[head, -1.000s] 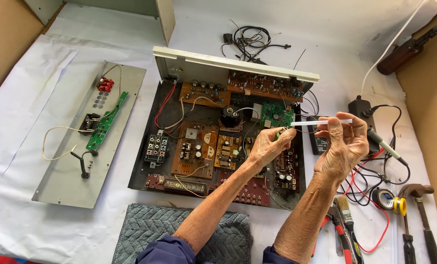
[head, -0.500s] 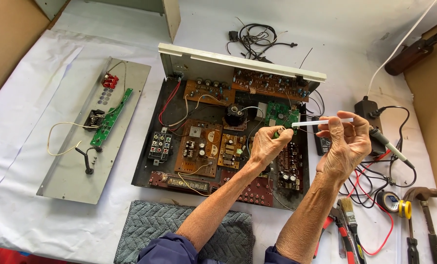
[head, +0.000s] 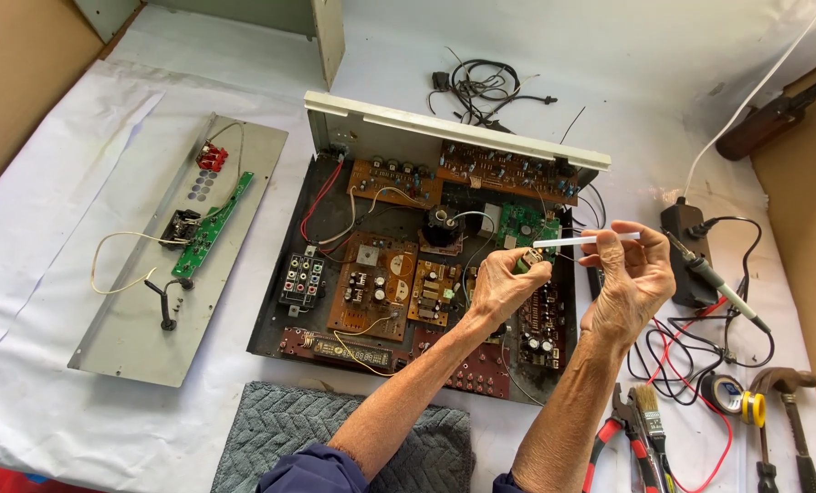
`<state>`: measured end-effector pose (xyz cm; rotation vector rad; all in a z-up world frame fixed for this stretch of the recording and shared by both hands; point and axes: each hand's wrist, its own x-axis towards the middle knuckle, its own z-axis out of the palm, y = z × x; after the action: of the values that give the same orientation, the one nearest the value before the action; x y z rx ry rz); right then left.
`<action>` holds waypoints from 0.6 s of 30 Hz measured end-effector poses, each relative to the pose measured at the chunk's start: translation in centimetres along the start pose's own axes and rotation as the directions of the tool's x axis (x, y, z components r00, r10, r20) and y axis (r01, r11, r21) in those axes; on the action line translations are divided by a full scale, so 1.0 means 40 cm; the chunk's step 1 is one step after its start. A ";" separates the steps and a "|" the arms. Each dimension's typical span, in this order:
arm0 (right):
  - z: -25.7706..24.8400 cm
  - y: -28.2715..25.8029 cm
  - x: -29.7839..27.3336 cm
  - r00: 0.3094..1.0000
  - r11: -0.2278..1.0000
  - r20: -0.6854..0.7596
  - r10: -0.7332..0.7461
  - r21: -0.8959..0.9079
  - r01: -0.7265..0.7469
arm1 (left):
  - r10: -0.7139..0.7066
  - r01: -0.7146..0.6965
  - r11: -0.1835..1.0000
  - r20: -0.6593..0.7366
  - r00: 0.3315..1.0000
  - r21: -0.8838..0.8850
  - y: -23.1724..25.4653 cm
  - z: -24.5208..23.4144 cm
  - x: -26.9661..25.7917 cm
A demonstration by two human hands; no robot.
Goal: The person works on the internal circuit boards of an open electronic device, manipulating wires and components. They use a lighter to heat a small green component and a white tube to apply a substance to it.
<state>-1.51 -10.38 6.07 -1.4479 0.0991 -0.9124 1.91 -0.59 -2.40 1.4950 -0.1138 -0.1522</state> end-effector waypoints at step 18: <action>-0.020 0.012 0.004 1.000 0.999 -0.006 0.020 -0.025 -0.020 | -0.032 0.032 0.999 0.018 0.999 -0.008 -0.026 0.001 0.007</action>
<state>-1.65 -11.17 5.58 -1.4652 0.1294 -0.9013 2.13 -0.73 -3.43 1.4878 -0.1033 -0.1920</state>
